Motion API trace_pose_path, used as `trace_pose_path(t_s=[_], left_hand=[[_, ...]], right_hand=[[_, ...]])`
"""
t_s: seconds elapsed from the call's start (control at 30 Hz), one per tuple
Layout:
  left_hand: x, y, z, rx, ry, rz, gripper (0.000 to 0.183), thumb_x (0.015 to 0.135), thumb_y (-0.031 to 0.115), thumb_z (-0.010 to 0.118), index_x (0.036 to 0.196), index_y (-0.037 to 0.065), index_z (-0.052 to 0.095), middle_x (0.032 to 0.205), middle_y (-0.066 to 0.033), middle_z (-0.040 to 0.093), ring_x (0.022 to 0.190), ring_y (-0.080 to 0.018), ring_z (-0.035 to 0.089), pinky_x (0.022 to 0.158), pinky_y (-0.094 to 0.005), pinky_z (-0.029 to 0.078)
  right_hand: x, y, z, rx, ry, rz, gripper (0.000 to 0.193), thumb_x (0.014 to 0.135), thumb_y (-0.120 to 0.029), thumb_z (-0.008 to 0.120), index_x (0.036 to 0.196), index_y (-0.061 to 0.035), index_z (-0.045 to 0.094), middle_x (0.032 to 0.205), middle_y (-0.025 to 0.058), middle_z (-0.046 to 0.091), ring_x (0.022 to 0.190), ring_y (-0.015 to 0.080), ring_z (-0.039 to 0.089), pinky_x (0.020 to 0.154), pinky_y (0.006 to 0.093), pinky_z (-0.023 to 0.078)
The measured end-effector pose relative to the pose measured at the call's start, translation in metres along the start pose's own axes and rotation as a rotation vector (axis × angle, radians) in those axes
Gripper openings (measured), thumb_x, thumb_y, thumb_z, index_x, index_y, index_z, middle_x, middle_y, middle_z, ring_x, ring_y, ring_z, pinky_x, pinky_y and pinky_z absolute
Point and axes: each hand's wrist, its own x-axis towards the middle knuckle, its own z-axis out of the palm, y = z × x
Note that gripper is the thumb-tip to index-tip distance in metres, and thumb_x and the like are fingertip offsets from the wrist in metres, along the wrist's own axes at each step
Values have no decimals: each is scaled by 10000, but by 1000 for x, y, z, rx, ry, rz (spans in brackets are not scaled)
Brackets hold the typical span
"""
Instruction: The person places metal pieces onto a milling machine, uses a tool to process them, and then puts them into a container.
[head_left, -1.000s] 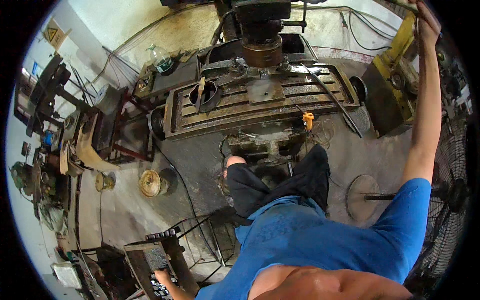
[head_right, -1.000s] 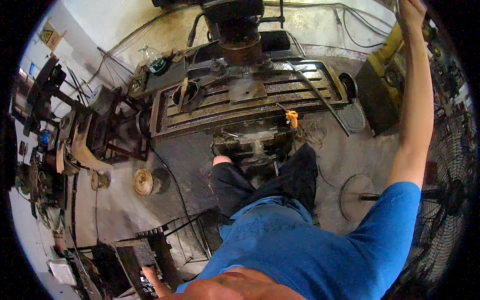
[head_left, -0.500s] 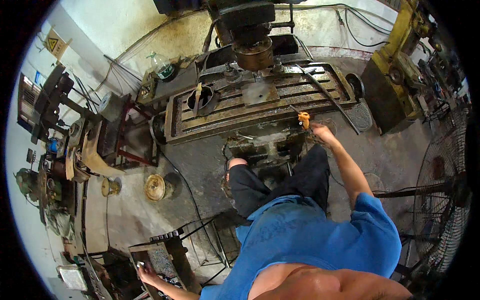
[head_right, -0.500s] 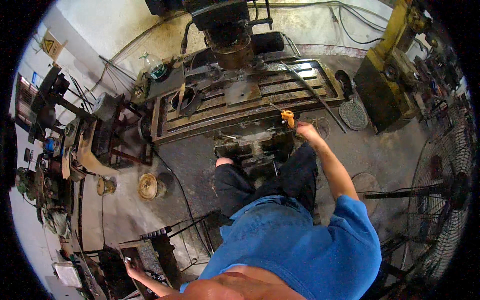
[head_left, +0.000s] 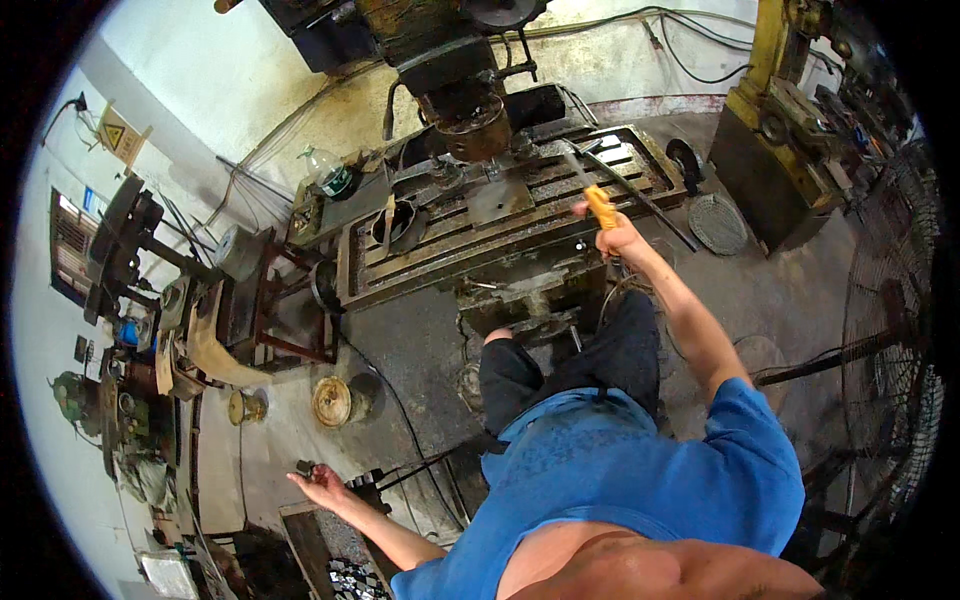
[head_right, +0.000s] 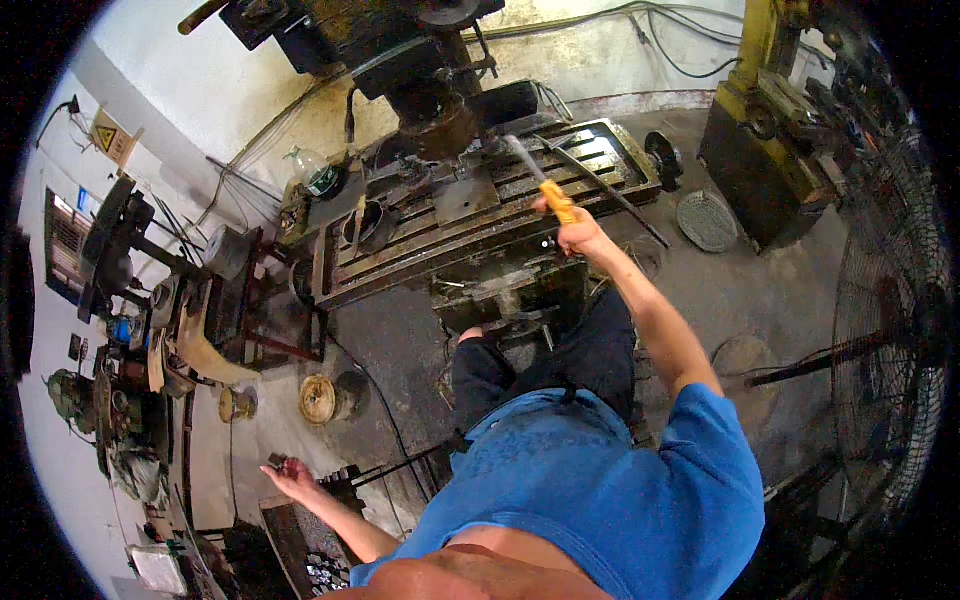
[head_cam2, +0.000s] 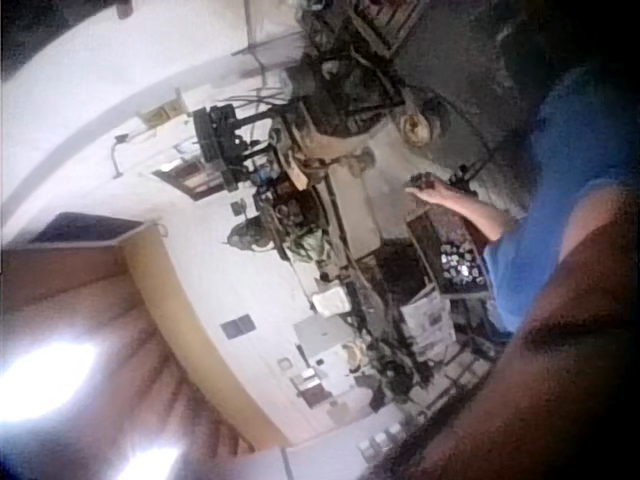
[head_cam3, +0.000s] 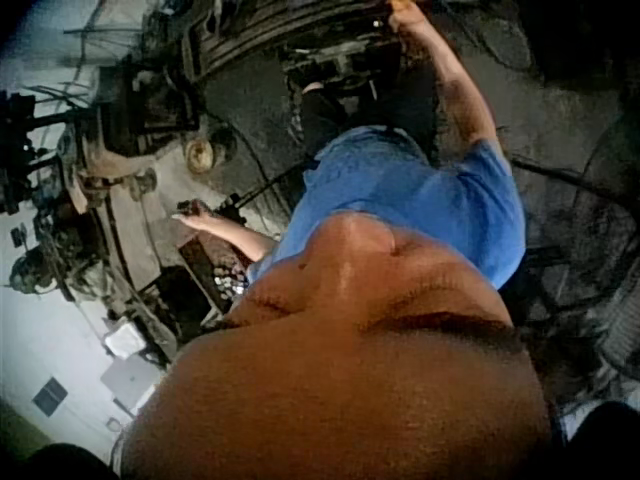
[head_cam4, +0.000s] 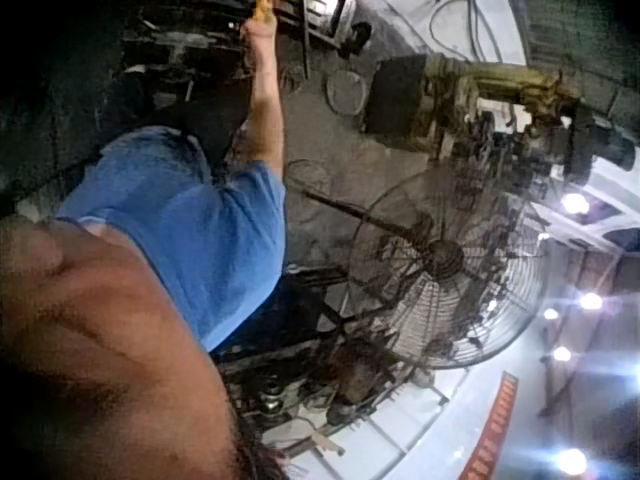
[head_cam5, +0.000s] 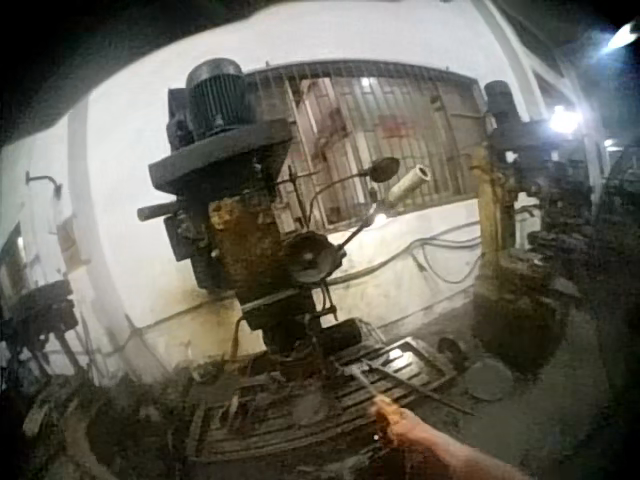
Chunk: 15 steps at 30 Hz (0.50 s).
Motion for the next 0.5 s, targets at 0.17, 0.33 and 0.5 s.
trace_pose_path(t_s=[0.17, 0.33, 0.5], left_hand=[[-24, -57, 32, -5, -30, -188, 271, 777, 275, 669, 843, 45, 544, 669, -70, 587, 581, -185, 567, 518, -267, 469], [-21, -76, 35, 21, -125, -241, 181, 822, 187, 613, 887, 29, 551, 642, -61, 571, 648, -200, 581, 693, -321, 474], [-26, -57, 20, 2, -204, -263, 134, 827, 154, 596, 862, 34, 547, 594, -51, 540, 609, -188, 555, 662, -305, 467]], right_hand=[[27, -57, 52, -1505, -104, 100, 341, 603, -252, 556, 836, -19, 642, 796, 166, 639, 763, 307, 626, 695, 383, 499], [88, -47, 65, -1722, -157, 123, 309, 709, -267, 526, 897, -65, 664, 913, 117, 649, 859, 258, 629, 732, 350, 497], [119, -46, 80, -1644, -73, 235, 340, 762, -271, 487, 973, -58, 647, 988, 110, 636, 912, 254, 618, 754, 365, 493]])
